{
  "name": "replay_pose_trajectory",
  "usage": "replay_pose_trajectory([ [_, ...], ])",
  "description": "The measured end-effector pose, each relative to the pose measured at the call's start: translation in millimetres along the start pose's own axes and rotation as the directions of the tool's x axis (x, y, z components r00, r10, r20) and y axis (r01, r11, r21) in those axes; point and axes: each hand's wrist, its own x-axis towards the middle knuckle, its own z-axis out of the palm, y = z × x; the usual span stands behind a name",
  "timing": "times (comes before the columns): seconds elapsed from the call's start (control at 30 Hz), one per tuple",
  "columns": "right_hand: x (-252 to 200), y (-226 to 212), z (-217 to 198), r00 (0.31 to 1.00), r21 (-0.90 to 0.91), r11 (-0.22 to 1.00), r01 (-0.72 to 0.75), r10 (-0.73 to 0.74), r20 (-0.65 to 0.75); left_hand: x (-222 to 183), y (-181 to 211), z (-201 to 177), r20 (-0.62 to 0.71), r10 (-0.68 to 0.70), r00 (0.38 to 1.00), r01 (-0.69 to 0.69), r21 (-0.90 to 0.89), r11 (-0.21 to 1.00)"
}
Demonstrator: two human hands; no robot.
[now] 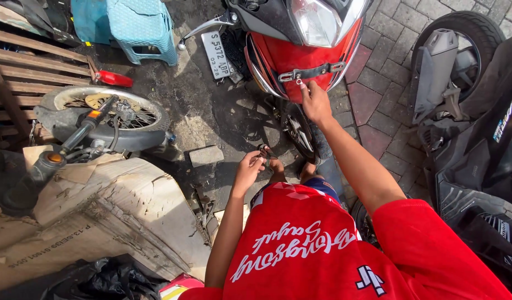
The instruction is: The person is mounting license plates onto a motorcycle, first the front and then the rear, using a wrench and screws.
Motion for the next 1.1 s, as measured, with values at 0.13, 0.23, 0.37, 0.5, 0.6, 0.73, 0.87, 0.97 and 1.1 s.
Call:
replay_pose_trajectory([
  [0.13,14,2,-4,0.999,-0.089,0.995,0.046,-0.048,-0.024,-1,-26,-4,-0.006,-0.047,0.999,0.047,-0.001,0.999],
  [0.23,14,3,-3,0.998,-0.082,0.995,0.058,-0.06,-0.03,-4,-31,-10,-0.023,-0.055,0.998,0.054,-0.011,0.998],
  [0.37,20,5,1,0.996,-0.119,0.991,0.068,-0.074,-0.052,-6,-21,-16,-0.029,-0.039,0.999,0.038,-0.038,0.999],
  [0.5,26,6,5,0.984,-0.261,0.96,0.101,-0.136,-0.118,-9,-21,-27,-0.064,0.011,0.998,-0.014,-0.055,0.998],
  [0.6,20,2,0,0.991,-0.294,0.954,0.062,-0.095,-0.098,-10,-42,-37,-0.112,-0.008,0.994,-0.005,-0.122,0.992],
  [0.73,25,10,7,0.993,-0.301,0.953,0.049,-0.079,-0.09,-24,-52,-39,-0.144,-0.004,0.99,-0.015,-0.131,0.991],
  [0.87,28,17,14,0.988,-0.276,0.958,0.074,-0.108,-0.109,-25,-50,-37,-0.163,-0.07,0.984,0.048,-0.132,0.99],
  [0.97,29,21,20,0.985,-0.282,0.956,0.077,-0.117,-0.13,-20,-46,-34,-0.152,-0.082,0.985,0.062,-0.132,0.989],
  [1.1,28,17,23,0.979,-0.283,0.957,0.061,-0.113,-0.17,-4,-38,-33,-0.13,-0.08,0.988,0.063,-0.132,0.989],
])
